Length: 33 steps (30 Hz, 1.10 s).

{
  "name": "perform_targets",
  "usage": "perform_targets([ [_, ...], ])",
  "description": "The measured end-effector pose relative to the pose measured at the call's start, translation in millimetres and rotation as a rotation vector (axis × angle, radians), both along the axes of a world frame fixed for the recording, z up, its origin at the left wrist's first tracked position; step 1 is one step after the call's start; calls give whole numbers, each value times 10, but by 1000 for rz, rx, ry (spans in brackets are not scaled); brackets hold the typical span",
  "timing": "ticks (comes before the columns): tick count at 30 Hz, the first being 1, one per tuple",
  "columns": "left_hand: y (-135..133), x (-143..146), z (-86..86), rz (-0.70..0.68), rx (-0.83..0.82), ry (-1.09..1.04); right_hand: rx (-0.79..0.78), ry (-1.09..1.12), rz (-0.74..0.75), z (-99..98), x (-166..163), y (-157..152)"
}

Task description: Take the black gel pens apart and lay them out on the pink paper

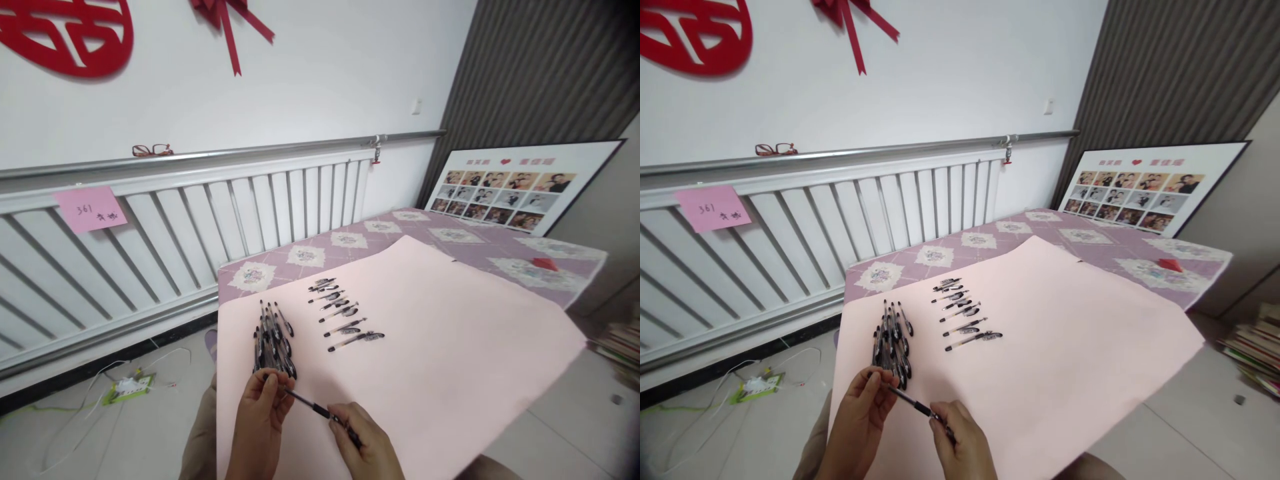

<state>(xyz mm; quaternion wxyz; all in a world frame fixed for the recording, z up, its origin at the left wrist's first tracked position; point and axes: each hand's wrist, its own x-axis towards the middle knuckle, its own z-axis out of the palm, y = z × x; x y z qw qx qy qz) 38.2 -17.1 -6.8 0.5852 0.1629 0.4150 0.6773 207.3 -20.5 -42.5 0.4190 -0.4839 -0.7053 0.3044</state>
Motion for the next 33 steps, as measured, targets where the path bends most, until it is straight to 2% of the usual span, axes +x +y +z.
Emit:
perform_targets([
  [3,6,23,60,-13,14,80,-44,5,11,-15,14,-4],
  [9,19,64,143,-51,40,235,-187,102,-131,-39,-15,-32],
  [17,41,91,212,-70,41,465,-328,311,-143,-126,-88,-53],
  [26,77,115,196,-91,24,527,-428,344,-32,11,-23,-55],
  [33,100,143,169,-87,22,474,-400,301,-51,-79,-37,-52],
])
